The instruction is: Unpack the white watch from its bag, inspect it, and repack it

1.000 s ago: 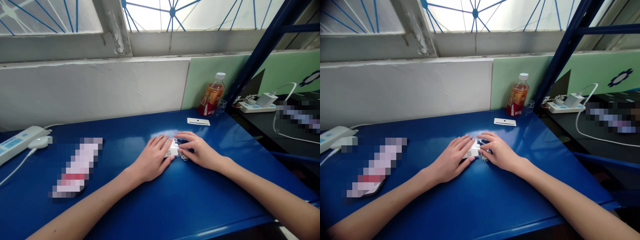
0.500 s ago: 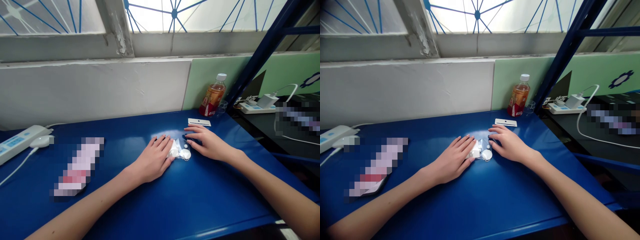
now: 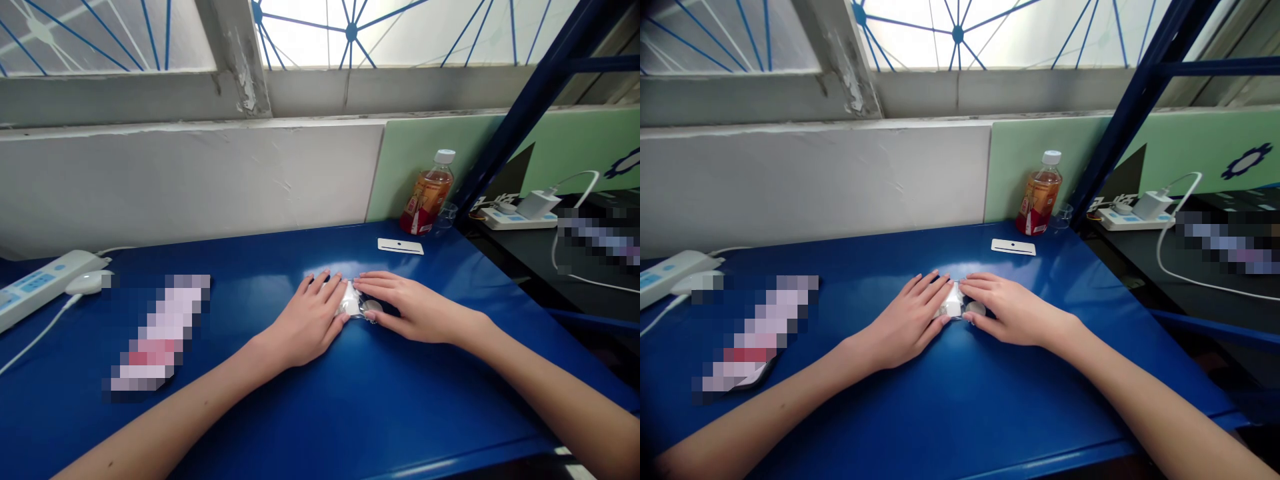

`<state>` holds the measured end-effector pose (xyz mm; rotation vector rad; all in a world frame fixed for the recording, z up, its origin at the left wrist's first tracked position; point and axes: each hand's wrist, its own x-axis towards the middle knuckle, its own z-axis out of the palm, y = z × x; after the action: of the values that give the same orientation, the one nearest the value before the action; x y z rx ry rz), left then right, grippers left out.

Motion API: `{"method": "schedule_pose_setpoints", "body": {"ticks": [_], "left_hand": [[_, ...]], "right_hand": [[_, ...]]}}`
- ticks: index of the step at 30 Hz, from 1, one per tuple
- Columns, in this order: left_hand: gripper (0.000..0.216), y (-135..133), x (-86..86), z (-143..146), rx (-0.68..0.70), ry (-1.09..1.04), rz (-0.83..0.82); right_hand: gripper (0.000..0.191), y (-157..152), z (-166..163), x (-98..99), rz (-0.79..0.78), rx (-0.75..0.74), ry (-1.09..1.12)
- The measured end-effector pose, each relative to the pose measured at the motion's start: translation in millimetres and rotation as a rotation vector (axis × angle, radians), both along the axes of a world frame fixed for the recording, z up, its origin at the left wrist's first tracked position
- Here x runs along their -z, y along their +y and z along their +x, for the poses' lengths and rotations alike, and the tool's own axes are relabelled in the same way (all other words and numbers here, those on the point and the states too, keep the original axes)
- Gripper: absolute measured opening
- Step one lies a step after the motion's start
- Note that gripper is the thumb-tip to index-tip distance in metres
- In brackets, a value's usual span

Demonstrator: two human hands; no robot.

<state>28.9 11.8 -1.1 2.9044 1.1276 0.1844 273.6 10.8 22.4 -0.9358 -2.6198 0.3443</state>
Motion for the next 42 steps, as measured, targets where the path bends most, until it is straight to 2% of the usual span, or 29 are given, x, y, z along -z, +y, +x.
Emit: {"method": "schedule_pose_setpoints", "body": {"ticks": [7, 14, 20, 33, 42], "left_hand": [[0.055, -0.5, 0.4, 0.5, 0.001, -0.013, 0.015], [0.056, -1.3, -0.4, 0.9, 0.006, 0.018, 0.008], [0.055, -0.8, -0.7, 2.5, 0.008, 0.028, 0.017], [0.055, -0.2, 0.4, 3.6, 0.004, 0.046, 0.005], [0.056, 0.3, 0.7, 3.8, 0.0, 0.039, 0.028]], "right_hand": [[0.072, -10.2, -2.9, 9.7, -0.024, -0.001, -0.17], [0.087, -18.3, -8.7, 17.2, 0.054, 0.027, -0.177], [0.099, -24.0, -18.0, 16.1, 0.152, 0.085, -0.226], [0.092, -21.5, -27.0, 12.2, 0.282, 0.073, -0.278], [0.099, -24.0, -27.8, 15.1, 0.168, 0.114, -0.259]]}}
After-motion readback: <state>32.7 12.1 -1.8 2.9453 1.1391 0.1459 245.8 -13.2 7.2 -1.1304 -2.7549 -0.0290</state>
